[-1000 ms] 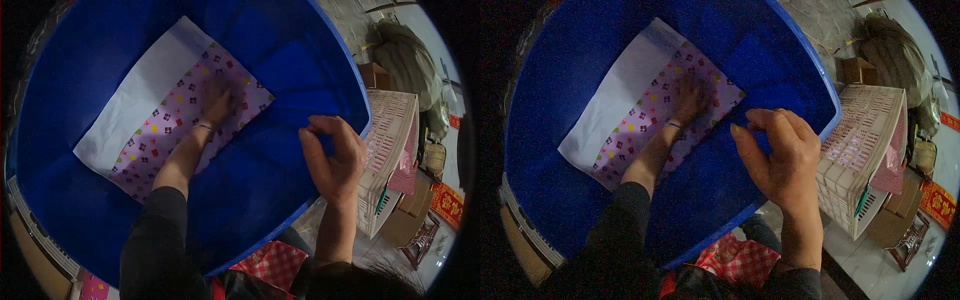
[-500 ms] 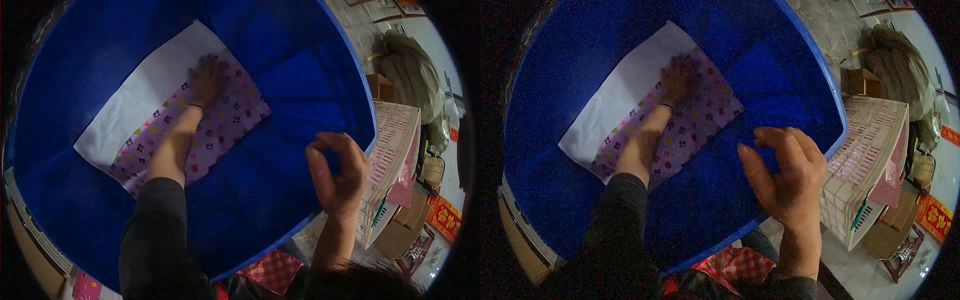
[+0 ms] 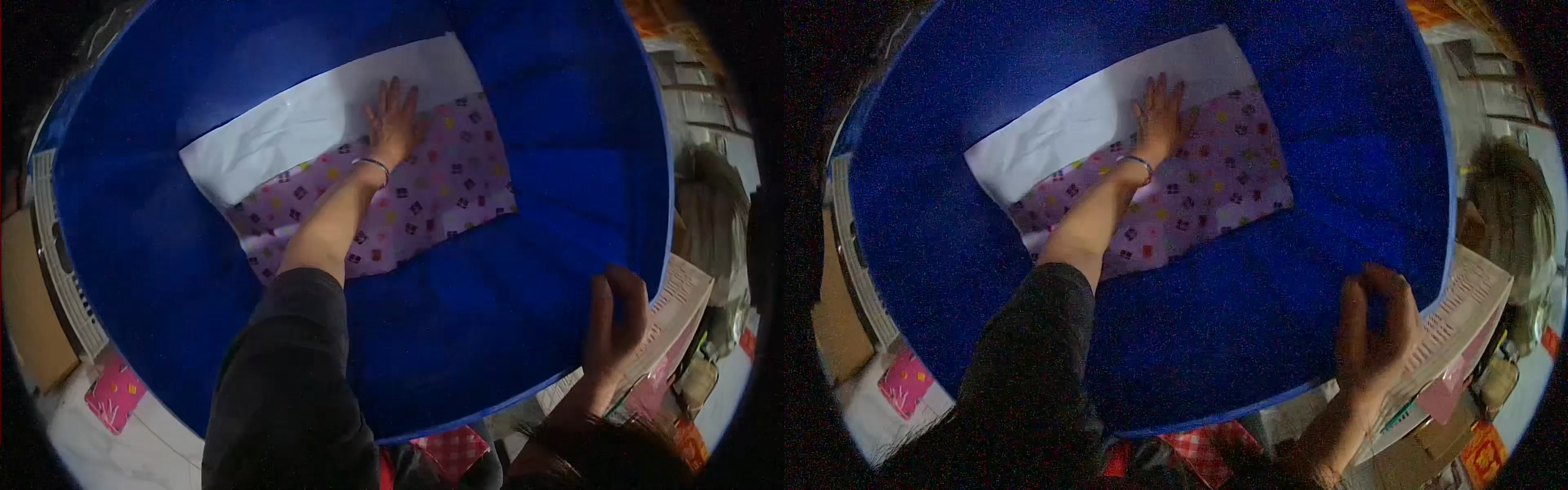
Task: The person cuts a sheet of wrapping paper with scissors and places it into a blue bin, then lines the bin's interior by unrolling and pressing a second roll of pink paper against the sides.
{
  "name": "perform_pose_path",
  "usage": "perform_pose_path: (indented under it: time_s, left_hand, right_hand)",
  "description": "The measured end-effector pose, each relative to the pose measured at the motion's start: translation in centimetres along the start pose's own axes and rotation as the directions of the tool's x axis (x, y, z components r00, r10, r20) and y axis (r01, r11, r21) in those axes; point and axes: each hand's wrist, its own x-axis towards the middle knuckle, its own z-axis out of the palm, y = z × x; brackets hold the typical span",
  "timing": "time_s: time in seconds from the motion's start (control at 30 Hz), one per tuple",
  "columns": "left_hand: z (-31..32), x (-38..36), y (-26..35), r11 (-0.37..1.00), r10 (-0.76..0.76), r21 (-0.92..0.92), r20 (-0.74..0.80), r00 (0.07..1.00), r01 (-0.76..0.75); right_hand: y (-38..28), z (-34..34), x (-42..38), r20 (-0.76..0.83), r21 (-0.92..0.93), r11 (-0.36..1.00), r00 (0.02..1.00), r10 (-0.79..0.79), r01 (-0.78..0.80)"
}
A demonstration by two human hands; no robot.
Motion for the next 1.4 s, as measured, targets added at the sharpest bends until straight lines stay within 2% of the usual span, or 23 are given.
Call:
perform_pose_path:
  time_s: [0.03, 0.1, 0.17, 0.23, 0.27, 0.3, 0.4, 0.43, 0.5, 0.6, 0.63, 0.7, 0.77, 0.83, 0.87, 0.93, 1.0, 1.13, 1.2, 1.23, 1.27, 1.33, 1.4]
  left_hand:
    - [-3.2, -2.4, -1.0, 0.992, 0.103, -0.077, 0.022, 0.994, -0.101]
    - [-6.1, -8.2, -3.9, 0.969, 0.245, -0.059, 0.142, 0.959, -0.239]
    - [-9.6, -12.6, -7.1, 0.925, 0.32, -0.006, 0.55, 0.771, -0.379]
    - [-10.9, -14.8, -10.1, 0.903, 0.163, 0.235, 0.587, 0.793, -0.36]
    - [-11.4, -14.5, -11.4, 0.945, -0.023, 0.258, 0.668, 0.744, -0.203]
    - [-10.5, -15.1, -12.4, 0.945, -0.022, 0.261, 0.652, 0.758, -0.197]
    - [-7.8, -16.5, -15.1, 0.972, 0.059, 0.186, 0.405, 0.912, -0.146]
    - [-8.1, -16.7, -15.2, 0.974, 0.052, 0.18, 0.409, 0.911, -0.136]
    - [-9.5, -16.2, -15.5, 0.982, -0.009, 0.187, 0.169, 0.986, -0.023]
    - [-9.3, -14.6, -20.0, 0.939, -0.297, 0.22, 0.127, 0.947, 0.265]
    - [-10.0, -14.6, -20.7, 0.924, -0.34, 0.252, 0.19, 0.921, 0.288]
    - [-10.1, -13.8, -21.2, 0.926, -0.324, 0.247, 0.141, 0.935, 0.284]
    - [-10.6, -13.1, -22.5, 0.926, -0.292, 0.251, 0.002, 0.956, 0.282]
    - [-11.8, -12.1, -24.5, 0.882, -0.388, 0.299, 0.024, 0.921, 0.364]
    - [-11.5, -12.1, -26.5, 0.848, -0.487, 0.297, 0.114, 0.866, 0.438]
    - [-12.0, -11.6, -27.4, 0.84, -0.506, 0.29, 0.11, 0.856, 0.459]
    - [-12.3, -11.1, -27.2, 0.798, -0.58, 0.298, 0.147, 0.801, 0.524]
    - [-9.7, -12.7, -30.6, 0.843, -0.471, 0.328, 0.066, 0.88, 0.426]
    - [-10.5, -12.1, -29.5, 0.826, -0.536, 0.262, 0.091, 0.839, 0.499]
    - [-10.5, -11.9, -28.6, 0.802, -0.571, 0.221, 0.008, 0.821, 0.555]
    - [-10.3, -12.3, -27.2, 0.805, -0.569, 0.221, 0.023, 0.822, 0.551]
    - [-10.0, -13.4, -23.8, 0.946, -0.269, 0.19, 0.006, 0.963, 0.263]
    - [-8.4, -15.1, -19.1, 0.999, -0.032, 0.027, 0.102, 0.994, 0.03]
  right_hand:
    - [0.5, 0.0, -0.2, 0.008, 0.049, 0.998, 0.999, 0.032, -0.032]
    - [1.2, -0.3, -0.4, 0.03, -0.013, 1.0, 0.999, 0.015, -0.014]
    - [2.3, -0.1, -0.5, -0.009, -0.026, 0.998, 0.998, 0.058, -0.059]
    - [2.9, 0.0, -0.5, 0.013, 0.023, 0.997, 0.997, 0.079, -0.079]
    - [3.3, 0.1, -0.7, 0.021, 0.018, 0.998, 0.998, 0.057, -0.057]
    - [3.8, -0.3, -1.6, 0.009, 0.016, 1.0, 1.0, 0.027, -0.027]
    - [2.9, -0.1, -1.1, 0.044, -0.044, 0.999, 0.999, -0.008, 0.01]
    - [2.3, -0.2, -1.1, 0.055, -0.052, 0.999, 0.998, -0.01, 0.013]
    - [1.0, -0.3, -0.9, 0.078, -0.041, 0.996, 0.994, 0.079, -0.076]
    - [1.8, -0.3, -0.9, 0.063, -0.019, 0.998, 0.997, 0.053, -0.052]
    - [1.8, -0.4, -0.8, 0.065, -0.02, 0.999, 0.997, 0.05, -0.049]
    - [1.6, -0.5, -0.6, 0.065, -0.051, 0.992, 0.991, 0.117, -0.114]
    - [2.5, -0.4, -0.7, 0.053, -0.048, 0.997, 0.997, 0.064, -0.062]
    - [2.4, -0.4, -0.6, 0.041, -0.045, 0.999, 0.999, 0.013, -0.011]
    - [1.9, -0.5, -0.4, 0.056, -0.071, 0.997, 0.998, -0.008, 0.012]
    - [1.5, -0.6, -0.2, 0.07, -0.103, 0.994, 0.997, -0.033, 0.04]
    - [1.3, -0.8, 0.1, 0.086, -0.108, 0.993, 0.995, 0.055, -0.045]
    - [1.4, -1.0, 0.3, 0.087, -0.142, 0.986, 0.991, 0.102, -0.089]
    - [1.9, -1.1, 0.3, 0.041, -0.188, 0.981, 0.998, 0.056, -0.047]
    - [2.4, -1.3, 0.3, 0.047, -0.196, 0.979, 0.997, 0.069, -0.058]
    - [3.0, -1.6, 0.2, 0.033, -0.176, 0.978, 0.992, 0.123, -0.116]
    - [3.3, -1.4, 0.5, 0.018, -0.162, 0.969, 0.981, 0.191, -0.186]
    - [3.0, -1.2, 0.6, 0.031, -0.087, 0.987, 0.99, 0.136, -0.133]
